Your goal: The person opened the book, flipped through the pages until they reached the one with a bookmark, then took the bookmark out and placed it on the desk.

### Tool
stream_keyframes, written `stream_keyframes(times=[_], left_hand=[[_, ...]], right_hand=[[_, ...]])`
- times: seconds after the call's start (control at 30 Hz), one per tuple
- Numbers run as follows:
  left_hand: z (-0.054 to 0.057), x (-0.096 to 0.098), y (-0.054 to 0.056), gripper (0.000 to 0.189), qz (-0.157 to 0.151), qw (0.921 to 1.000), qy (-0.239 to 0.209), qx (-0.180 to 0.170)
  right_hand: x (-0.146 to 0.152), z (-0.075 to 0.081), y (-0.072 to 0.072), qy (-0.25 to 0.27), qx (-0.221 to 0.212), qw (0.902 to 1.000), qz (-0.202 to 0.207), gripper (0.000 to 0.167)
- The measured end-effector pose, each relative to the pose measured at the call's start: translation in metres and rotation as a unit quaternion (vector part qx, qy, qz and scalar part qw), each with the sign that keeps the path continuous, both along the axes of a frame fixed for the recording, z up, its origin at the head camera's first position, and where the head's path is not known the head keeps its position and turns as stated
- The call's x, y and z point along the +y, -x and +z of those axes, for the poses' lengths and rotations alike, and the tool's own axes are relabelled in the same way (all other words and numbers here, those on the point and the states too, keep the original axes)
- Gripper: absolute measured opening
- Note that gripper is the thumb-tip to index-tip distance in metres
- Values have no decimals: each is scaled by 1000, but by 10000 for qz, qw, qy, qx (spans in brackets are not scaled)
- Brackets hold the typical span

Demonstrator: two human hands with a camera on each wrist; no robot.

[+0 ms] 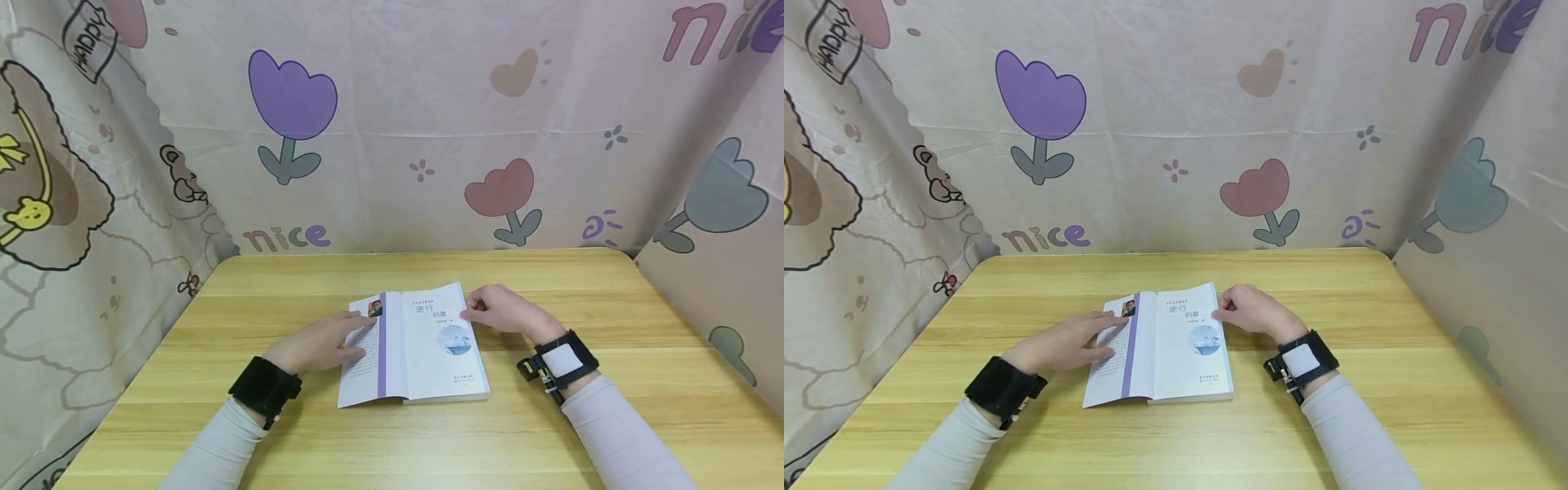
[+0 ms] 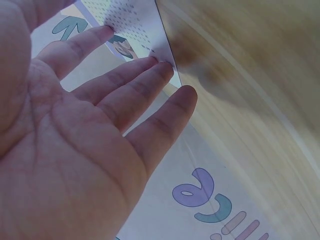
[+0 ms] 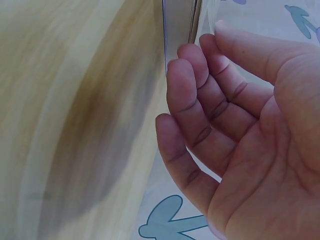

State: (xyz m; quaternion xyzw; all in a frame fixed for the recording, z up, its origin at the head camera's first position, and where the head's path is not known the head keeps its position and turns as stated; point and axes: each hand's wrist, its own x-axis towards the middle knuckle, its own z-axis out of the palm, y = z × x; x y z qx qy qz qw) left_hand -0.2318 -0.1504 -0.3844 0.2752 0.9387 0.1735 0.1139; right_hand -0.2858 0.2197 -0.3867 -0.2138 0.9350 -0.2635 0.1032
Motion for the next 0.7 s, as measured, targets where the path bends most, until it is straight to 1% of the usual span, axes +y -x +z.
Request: stream_keyframes(times=[0.4,0.7], left_hand=[[-2,1,0,62,1,10000,8,-21],[-1,4,-2,64,52,9999,20,-89]], right_hand=[[3,-1,1,-9,-200,9997,-106,22],[6,-1,2,-19,-155,9999,-72,23]])
